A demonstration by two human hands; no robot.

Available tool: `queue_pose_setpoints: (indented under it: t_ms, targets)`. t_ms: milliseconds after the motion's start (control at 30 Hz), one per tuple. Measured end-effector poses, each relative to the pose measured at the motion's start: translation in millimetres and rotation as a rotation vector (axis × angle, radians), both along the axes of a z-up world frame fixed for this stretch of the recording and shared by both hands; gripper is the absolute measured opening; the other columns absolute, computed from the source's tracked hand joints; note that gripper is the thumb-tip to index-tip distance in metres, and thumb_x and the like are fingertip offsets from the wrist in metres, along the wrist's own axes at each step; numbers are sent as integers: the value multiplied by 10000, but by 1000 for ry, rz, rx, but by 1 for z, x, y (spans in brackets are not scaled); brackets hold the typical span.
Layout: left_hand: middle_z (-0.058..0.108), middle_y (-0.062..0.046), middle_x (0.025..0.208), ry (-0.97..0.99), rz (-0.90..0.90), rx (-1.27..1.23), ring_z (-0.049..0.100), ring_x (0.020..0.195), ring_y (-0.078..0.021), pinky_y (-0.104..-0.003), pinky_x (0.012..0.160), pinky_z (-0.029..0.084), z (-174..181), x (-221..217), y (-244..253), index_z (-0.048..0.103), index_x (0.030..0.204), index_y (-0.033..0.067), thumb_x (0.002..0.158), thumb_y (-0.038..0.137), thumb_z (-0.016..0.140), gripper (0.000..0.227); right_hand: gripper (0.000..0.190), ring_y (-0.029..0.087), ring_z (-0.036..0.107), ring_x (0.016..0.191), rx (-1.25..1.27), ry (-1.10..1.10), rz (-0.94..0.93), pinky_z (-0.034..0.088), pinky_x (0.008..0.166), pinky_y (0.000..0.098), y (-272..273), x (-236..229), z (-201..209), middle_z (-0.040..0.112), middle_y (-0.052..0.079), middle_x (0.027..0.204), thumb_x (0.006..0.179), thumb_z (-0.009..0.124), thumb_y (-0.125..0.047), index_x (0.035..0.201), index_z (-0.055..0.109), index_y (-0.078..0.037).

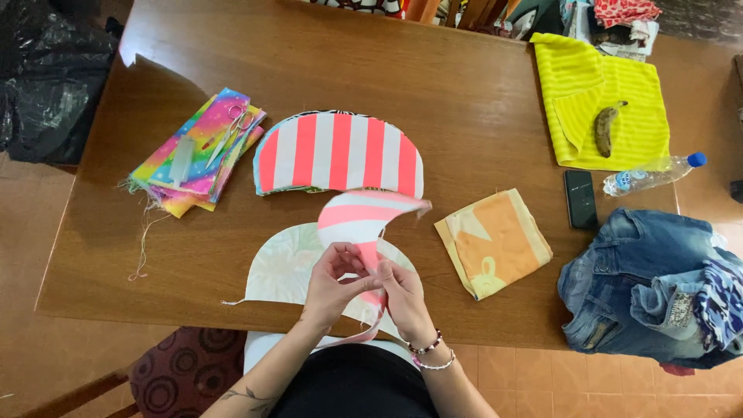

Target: Folding and shaping a strip of striped fabric into a decorative element on a table.

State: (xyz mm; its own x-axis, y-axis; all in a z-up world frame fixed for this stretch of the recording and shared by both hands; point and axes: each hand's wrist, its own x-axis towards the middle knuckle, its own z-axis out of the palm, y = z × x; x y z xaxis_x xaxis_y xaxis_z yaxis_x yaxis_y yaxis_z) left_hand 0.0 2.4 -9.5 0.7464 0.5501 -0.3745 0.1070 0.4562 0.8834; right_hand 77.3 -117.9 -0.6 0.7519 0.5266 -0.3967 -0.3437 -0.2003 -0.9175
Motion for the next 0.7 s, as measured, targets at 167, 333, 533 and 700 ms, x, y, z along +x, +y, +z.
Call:
queue_pose_setpoints:
  t_ms: [167, 333, 533, 700]
  targets:
    - [620, -71, 838, 7, 8, -34, 679, 798, -179, -309, 746, 593, 2, -4, 4, 628, 1073, 71, 568, 24, 991, 623, 466, 269, 608, 1017, 301, 358, -71, 513, 981, 445, -2, 1, -3, 661, 239, 1095, 1053, 462, -219, 1369, 560, 110]
    - [600, -65, 842, 11, 16, -57, 667, 794, -175, -304, 743, 584, 3, -9, 6, 629, 1085, 73, 580, 48, 995, 625, 428, 340, 636, 1088, 365, 475, -83, 507, 989, 506, 3, 6, -12, 662, 282, 1172, 1053, 466, -184, 1347, 580, 105]
    - [543, -58, 845, 52, 34, -18, 635, 769, -164, -275, 730, 555, 6, -11, 11, 551, 1247, 82, 650, 123, 985, 740, 381, 312, 634, 1062, 317, 454, -50, 529, 974, 516, -7, 16, -119, 681, 245, 1094, 1051, 492, -133, 1337, 588, 99]
    - [621, -10, 983, 252, -53, -3, 634, 807, -111, -254, 762, 560, 61, -8, 24, 672, 1249, 108, 735, 222, 841, 553, 363, 61, 483, 627, -136, 27, 70, 387, 597, 215, 26, -2, 47, 639, -45, 726, 1006, 554, -317, 1013, 804, -53]
